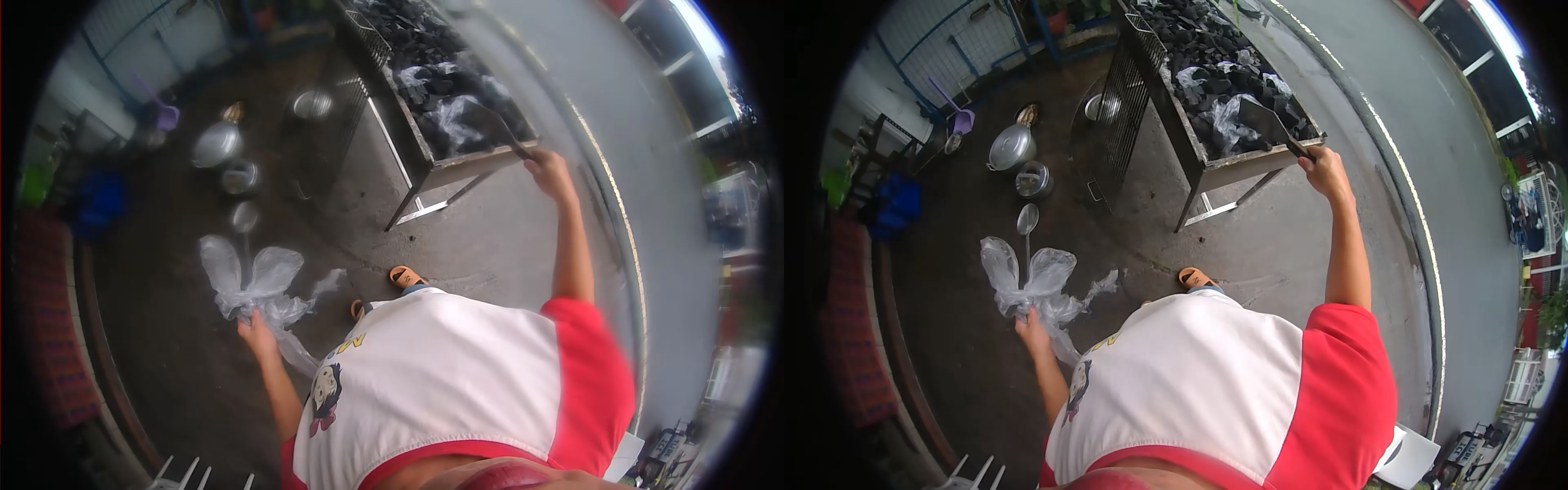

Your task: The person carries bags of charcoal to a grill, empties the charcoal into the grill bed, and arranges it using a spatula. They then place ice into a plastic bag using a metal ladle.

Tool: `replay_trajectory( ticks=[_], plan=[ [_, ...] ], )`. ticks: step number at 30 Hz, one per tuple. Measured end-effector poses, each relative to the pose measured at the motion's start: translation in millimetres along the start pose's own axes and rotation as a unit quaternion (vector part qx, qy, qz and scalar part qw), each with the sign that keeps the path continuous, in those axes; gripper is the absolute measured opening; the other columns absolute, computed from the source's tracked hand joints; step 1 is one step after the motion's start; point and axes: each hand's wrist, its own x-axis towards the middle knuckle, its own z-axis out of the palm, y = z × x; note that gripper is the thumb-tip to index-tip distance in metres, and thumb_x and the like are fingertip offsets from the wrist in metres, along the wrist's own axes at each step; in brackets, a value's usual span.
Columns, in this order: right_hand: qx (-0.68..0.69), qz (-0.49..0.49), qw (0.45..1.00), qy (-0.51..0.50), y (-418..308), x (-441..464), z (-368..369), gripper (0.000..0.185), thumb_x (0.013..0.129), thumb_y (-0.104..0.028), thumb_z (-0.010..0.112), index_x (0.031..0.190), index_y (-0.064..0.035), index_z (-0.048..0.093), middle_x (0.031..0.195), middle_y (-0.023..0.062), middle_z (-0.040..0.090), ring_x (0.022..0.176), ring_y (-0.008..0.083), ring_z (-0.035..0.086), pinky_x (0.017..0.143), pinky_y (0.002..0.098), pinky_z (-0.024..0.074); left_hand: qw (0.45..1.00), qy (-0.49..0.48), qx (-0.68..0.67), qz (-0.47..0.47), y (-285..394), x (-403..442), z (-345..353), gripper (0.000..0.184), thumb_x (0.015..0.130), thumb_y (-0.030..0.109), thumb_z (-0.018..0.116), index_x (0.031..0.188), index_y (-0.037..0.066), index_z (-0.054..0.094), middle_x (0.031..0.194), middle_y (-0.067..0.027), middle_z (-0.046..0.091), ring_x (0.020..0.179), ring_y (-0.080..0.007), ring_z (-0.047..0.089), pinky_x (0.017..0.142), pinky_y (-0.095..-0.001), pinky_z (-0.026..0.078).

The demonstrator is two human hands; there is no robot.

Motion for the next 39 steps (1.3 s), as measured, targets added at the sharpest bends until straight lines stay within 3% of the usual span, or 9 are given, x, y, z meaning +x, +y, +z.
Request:
replay_trajectory(
  ticks=[9, 15, 21, 27, 29, 32, 34, 37, 39],
  plan=[
    [-0.111, -0.027, 0.975, 0.190, -47, -6, -16, 0.024, 0.084, -0.026, 0.064, 0.097, -0.0060, 0.066, 0.095, 0.0196, 0.065, 0.095, 0.0380, 0.061, 0.078, 0.0450, 0.0479, 0.999, -0.034, -0.028, -0.018, 4, 31, -23, 0.035, 0.090, 0.003, 0.051, 0.124, -0.005, 0.050, 0.119, -0.0127, 0.057, 0.106, -0.0211, 0.056, 0.093, -0.0327, 0.042],
    [-0.212, 0.088, 0.967, 0.112, -52, 58, 34, 0.028, 0.085, -0.031, 0.063, 0.104, -0.0106, 0.065, 0.102, 0.0189, 0.065, 0.098, 0.0404, 0.061, 0.081, 0.0486, 0.0484, 0.998, 0.013, -0.048, -0.028, 11, 69, -30, 0.032, 0.089, 0.003, 0.052, 0.120, -0.005, 0.053, 0.113, -0.0110, 0.059, 0.102, -0.0203, 0.057, 0.091, -0.0322, 0.042],
    [-0.342, 0.125, 0.905, 0.222, -106, 61, 37, 0.026, 0.087, -0.032, 0.056, 0.104, -0.0153, 0.065, 0.092, 0.0157, 0.068, 0.089, 0.0387, 0.064, 0.074, 0.0496, 0.0500, 0.997, 0.070, 0.005, -0.027, -5, 141, -42, 0.033, 0.090, 0.005, 0.053, 0.122, -0.004, 0.052, 0.114, -0.0112, 0.060, 0.102, -0.0199, 0.058, 0.091, -0.0309, 0.043],
    [-0.093, -0.047, 0.865, 0.491, -248, 122, 78, 0.034, 0.091, -0.031, 0.060, 0.113, -0.0051, 0.062, 0.083, 0.0132, 0.069, 0.075, 0.0290, 0.067, 0.063, 0.0382, 0.0503, 0.970, 0.234, 0.042, -0.046, 0, 188, -102, 0.042, 0.091, 0.011, 0.056, 0.129, -0.005, 0.046, 0.118, -0.0132, 0.059, 0.104, -0.0206, 0.058, 0.092, -0.0310, 0.043],
    [0.174, -0.135, 0.874, 0.433, -309, 168, 131, 0.029, 0.094, -0.027, 0.058, 0.107, -0.0006, 0.061, 0.073, 0.0076, 0.064, 0.061, 0.0159, 0.060, 0.054, 0.0258, 0.0461, 0.960, 0.266, -0.034, -0.079, 13, 201, -87, 0.047, 0.091, 0.012, 0.057, 0.131, -0.008, 0.043, 0.122, -0.0163, 0.057, 0.107, -0.0223, 0.057, 0.093, -0.0318, 0.043],
    [0.469, -0.178, 0.847, 0.176, -448, 190, 199, 0.020, 0.096, -0.024, 0.054, 0.093, -0.0044, 0.058, 0.067, 0.0010, 0.054, 0.053, 0.0048, 0.045, 0.046, 0.0180, 0.0345, 0.924, 0.364, 0.033, -0.110, 33, 219, -108, 0.048, 0.090, 0.010, 0.058, 0.131, -0.009, 0.042, 0.122, -0.0181, 0.057, 0.106, -0.0241, 0.058, 0.092, -0.0331, 0.044],
    [0.588, -0.137, 0.797, 0.006, -521, 202, 259, 0.020, 0.097, -0.025, 0.054, 0.090, -0.0069, 0.056, 0.068, 0.0003, 0.053, 0.051, 0.0043, 0.042, 0.043, 0.0182, 0.0308, 0.915, 0.395, 0.041, -0.073, 6, 241, -140, 0.048, 0.090, 0.010, 0.058, 0.131, -0.009, 0.042, 0.121, -0.0184, 0.057, 0.105, -0.0241, 0.058, 0.091, -0.0335, 0.044],
    [0.735, 0.011, 0.617, -0.280, -606, 209, 365, 0.022, 0.097, -0.030, 0.053, 0.092, -0.0088, 0.054, 0.069, -0.0001, 0.052, 0.050, 0.0053, 0.041, 0.042, 0.0189, 0.0303, 0.905, 0.421, 0.056, -0.025, -15, 277, -175, 0.045, 0.089, 0.009, 0.057, 0.129, -0.009, 0.044, 0.119, -0.0188, 0.058, 0.104, -0.0239, 0.058, 0.090, -0.0337, 0.044],
    [0.714, 0.085, 0.585, -0.376, -661, 210, 434, 0.024, 0.096, -0.033, 0.054, 0.092, -0.0097, 0.053, 0.070, -0.0013, 0.052, 0.049, 0.0051, 0.040, 0.042, 0.0190, 0.0316, 0.901, 0.430, 0.056, -0.012, -2, 314, -205, 0.044, 0.089, 0.008, 0.057, 0.128, -0.009, 0.046, 0.118, -0.0189, 0.059, 0.103, -0.0238, 0.058, 0.089, -0.0337, 0.044]
  ],
)
